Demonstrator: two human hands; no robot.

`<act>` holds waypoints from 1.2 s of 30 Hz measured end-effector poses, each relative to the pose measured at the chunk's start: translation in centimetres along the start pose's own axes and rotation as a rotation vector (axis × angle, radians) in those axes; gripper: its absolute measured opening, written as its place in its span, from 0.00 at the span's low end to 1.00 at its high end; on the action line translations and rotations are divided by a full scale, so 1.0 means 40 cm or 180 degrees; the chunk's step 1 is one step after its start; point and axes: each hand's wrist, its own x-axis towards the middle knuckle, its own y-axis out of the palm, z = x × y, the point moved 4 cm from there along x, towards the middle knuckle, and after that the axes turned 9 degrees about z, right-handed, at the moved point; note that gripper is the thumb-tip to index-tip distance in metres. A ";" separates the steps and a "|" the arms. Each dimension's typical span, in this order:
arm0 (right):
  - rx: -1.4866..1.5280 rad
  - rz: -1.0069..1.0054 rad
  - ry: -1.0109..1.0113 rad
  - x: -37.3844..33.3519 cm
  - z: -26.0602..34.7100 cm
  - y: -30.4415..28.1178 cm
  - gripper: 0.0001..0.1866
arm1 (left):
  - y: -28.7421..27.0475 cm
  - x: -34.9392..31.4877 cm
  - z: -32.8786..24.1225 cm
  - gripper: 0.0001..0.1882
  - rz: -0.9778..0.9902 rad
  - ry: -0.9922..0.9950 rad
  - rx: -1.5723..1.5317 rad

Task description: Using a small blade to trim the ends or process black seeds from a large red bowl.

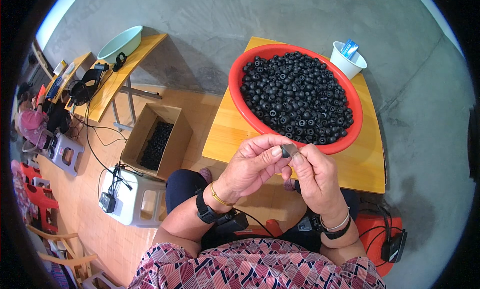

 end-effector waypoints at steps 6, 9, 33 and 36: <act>-0.0108 0.0019 -0.0056 0.004 0.006 -0.002 0.09 | -0.004 -0.001 -0.001 0.13 0.0001 0.0047 0.0037; -0.0074 -0.0025 -0.0064 0.004 0.007 -0.003 0.09 | -0.008 -0.001 0.000 0.12 0.0148 0.0028 0.0019; -0.0827 -0.0285 -0.0825 -0.002 0.017 -0.026 0.05 | -0.007 -0.003 -0.008 0.12 0.0010 0.0036 -0.0083; -0.0964 -0.0421 -0.1000 -0.001 0.020 -0.018 0.10 | 0.004 -0.002 -0.007 0.12 -0.0047 -0.0002 -0.0017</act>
